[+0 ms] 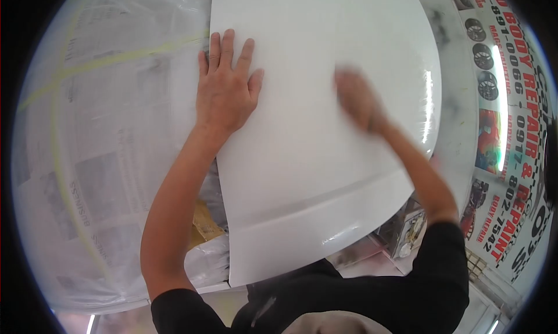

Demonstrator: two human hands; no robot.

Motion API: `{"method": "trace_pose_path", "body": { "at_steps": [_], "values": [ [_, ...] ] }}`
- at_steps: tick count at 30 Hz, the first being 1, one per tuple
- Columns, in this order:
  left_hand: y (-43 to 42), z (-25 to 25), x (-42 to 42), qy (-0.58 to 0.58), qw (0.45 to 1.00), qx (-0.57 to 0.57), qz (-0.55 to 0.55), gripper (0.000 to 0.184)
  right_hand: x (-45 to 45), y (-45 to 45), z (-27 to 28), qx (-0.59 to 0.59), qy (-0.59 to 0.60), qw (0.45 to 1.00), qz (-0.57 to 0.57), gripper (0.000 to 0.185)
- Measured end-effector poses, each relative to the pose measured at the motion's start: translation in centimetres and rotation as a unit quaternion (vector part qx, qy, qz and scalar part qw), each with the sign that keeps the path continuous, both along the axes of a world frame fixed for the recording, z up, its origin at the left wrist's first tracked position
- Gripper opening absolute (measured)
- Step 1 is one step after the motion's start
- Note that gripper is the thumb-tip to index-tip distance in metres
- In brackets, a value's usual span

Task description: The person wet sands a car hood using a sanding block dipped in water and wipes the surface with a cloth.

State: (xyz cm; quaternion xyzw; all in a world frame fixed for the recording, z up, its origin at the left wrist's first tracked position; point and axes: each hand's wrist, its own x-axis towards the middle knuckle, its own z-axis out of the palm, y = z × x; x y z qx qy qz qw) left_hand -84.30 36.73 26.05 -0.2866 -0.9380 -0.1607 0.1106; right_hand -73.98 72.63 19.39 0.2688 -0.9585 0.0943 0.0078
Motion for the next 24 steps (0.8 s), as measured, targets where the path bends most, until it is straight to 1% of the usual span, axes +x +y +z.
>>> {"method": "trace_pose_path", "body": {
  "at_steps": [1, 2, 3, 4, 5, 7, 8, 9, 10, 11, 12, 13, 14, 15, 16, 17, 18, 19, 22, 23, 24],
  "values": [
    [-0.2, 0.0, -0.1, 0.0, 1.0, -0.002, 0.006, 0.054, -7.3, 1.6, -0.5, -0.053, 0.044, 0.997, -0.025, 0.058],
    [-0.4, -0.4, 0.1, -0.003, 1.0, 0.003, 0.005, 0.054, -14.7, 1.9, 0.4, -0.128, 0.042, 0.986, -0.101, 0.057],
    [-0.1, -0.5, 0.1, -0.003, 1.0, 0.009, 0.005, 0.054, -21.2, 2.0, 1.7, -0.147, 0.034, 0.969, -0.197, 0.06],
    [-0.2, -0.2, 0.0, 0.0, 1.0, 0.015, 0.002, 0.054, -25.7, 1.7, 1.9, -0.083, 0.057, 0.956, -0.276, 0.064],
    [-0.7, 0.2, 0.0, -0.006, 1.0, 0.0, 0.006, 0.054, -26.9, 1.5, 1.2, -0.035, 0.098, 0.959, -0.264, 0.059],
    [-0.1, 0.7, 0.1, -0.021, 1.0, 0.001, 0.008, 0.054, -21.6, -1.0, 2.7, -0.134, 0.117, 0.967, -0.181, 0.024],
    [0.1, 0.8, 0.1, -0.022, 1.0, 0.004, 0.009, 0.054, -16.8, -2.2, 2.7, -0.097, 0.137, 0.975, -0.147, 0.03],
    [-0.2, 0.5, 0.2, -0.026, 1.0, 0.006, 0.007, 0.054, -10.4, -2.1, 0.3, -0.038, 0.186, 0.979, -0.069, 0.05],
    [-0.3, 0.5, 0.1, -0.027, 1.0, 0.006, 0.009, 0.055, -3.6, -3.7, 0.9, -0.009, 0.08, 0.995, -0.062, 0.063],
    [-0.3, 0.5, 0.1, -0.023, 1.0, 0.014, 0.007, 0.054, 2.9, -5.4, 0.7, 0.03, -0.001, 0.998, -0.059, 0.064],
    [-0.4, 0.3, 0.2, -0.021, 1.0, 0.017, 0.006, 0.054, 8.3, -7.1, 2.8, -0.068, -0.019, 0.998, -0.003, 0.064],
    [-0.4, 0.1, 0.1, -0.017, 1.0, 0.017, 0.005, 0.054, 8.9, -7.4, 4.9, -0.051, -0.126, 0.991, -0.019, 0.061],
    [-0.2, 0.0, 0.1, -0.018, 1.0, 0.022, 0.004, 0.054, 5.6, -4.5, 2.6, -0.003, -0.089, 0.995, 0.045, 0.06],
    [-0.2, 0.1, 0.2, -0.022, 0.999, 0.024, 0.002, 0.053, 0.1, -3.3, 1.6, -0.042, -0.005, 0.997, 0.059, 0.062],
    [-0.3, 0.2, 0.1, -0.02, 0.999, 0.025, 0.004, 0.053, -7.1, -1.2, 0.6, -0.048, 0.029, 0.997, 0.044, 0.053],
    [-0.6, 0.2, 0.1, -0.021, 1.0, 0.019, 0.004, 0.053, -13.8, -1.1, 1.4, -0.152, 0.055, 0.987, -0.015, 0.046],
    [-0.5, 0.3, 0.2, -0.021, 1.0, 0.017, 0.005, 0.053, -18.9, -2.8, 4.7, -0.24, -0.005, 0.964, -0.114, 0.045],
    [-0.3, 0.5, 0.2, -0.02, 1.0, 0.016, 0.002, 0.053, -23.6, -1.7, 3.4, -0.185, 0.081, 0.97, -0.138, 0.047],
    [-0.3, 0.4, 0.2, -0.01, 1.0, 0.007, 0.002, 0.054, -24.1, -3.5, 2.9, -0.073, 0.052, 0.975, -0.202, 0.049],
    [-0.5, 0.5, 0.1, -0.012, 1.0, 0.01, 0.007, 0.054, -18.2, -5.5, 4.2, -0.129, 0.067, 0.974, -0.172, 0.051],
    [-0.5, 0.4, 0.2, -0.02, 1.0, 0.014, 0.007, 0.054, -14.0, -4.2, 1.0, -0.091, 0.159, 0.981, -0.062, 0.053]
  ]
}}
